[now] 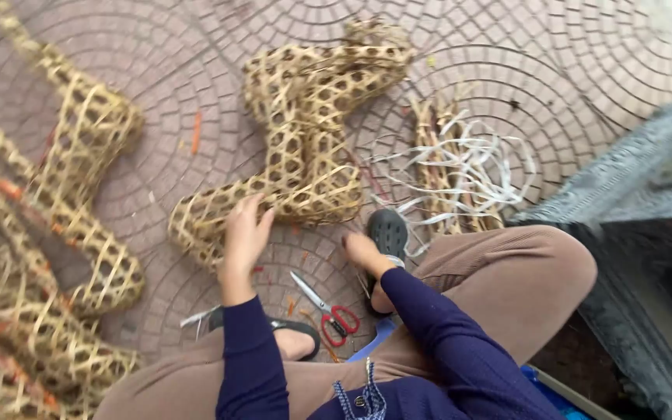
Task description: Assembling animal-shaped bamboo structures by tying woven components together with plastic strips and trimming them with scissors.
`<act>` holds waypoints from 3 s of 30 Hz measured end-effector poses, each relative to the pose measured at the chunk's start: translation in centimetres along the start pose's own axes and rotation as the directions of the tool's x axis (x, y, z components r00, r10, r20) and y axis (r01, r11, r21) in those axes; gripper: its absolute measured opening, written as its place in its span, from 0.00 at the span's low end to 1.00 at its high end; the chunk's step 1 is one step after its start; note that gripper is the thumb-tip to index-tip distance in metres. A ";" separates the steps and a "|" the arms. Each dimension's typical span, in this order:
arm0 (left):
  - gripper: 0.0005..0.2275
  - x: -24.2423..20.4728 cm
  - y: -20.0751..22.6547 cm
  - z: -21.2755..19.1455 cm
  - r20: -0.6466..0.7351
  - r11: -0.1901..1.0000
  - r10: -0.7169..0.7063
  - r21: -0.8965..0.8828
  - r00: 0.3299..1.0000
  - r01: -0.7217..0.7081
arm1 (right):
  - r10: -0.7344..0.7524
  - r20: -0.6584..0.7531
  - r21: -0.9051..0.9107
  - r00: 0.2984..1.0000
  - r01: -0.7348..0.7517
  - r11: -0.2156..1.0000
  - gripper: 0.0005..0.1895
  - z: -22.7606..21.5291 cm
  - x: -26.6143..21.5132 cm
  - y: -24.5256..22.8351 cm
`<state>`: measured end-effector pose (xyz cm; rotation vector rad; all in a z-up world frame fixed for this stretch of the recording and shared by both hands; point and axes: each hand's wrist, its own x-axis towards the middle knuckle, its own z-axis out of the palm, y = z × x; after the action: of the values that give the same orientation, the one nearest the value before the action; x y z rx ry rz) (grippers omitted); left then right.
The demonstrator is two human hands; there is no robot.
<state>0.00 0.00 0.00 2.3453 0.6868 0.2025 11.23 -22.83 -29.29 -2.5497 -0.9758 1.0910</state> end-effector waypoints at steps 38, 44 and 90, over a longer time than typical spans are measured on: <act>0.23 1.5 -6.4 9.2 0.391 0.946 -0.290 -0.021 0.874 0.323 | -0.322 0.317 0.648 0.892 0.045 0.761 0.15 -20.9 -13.3 -7.9; 0.30 0.2 -9.1 9.7 0.369 0.880 -0.155 -0.371 0.916 0.298 | -0.407 0.326 0.741 0.853 0.037 0.671 0.19 -20.7 -13.4 -6.5; 0.20 0.4 -13.6 14.4 -0.147 0.887 -0.441 0.080 0.885 0.455 | 0.205 -0.180 0.201 0.962 -0.168 0.965 0.26 -20.3 -3.5 -3.7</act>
<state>-0.82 0.66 -19.77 2.2159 1.3124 0.1041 21.90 -20.89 -11.40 -2.5754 -0.5654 0.8992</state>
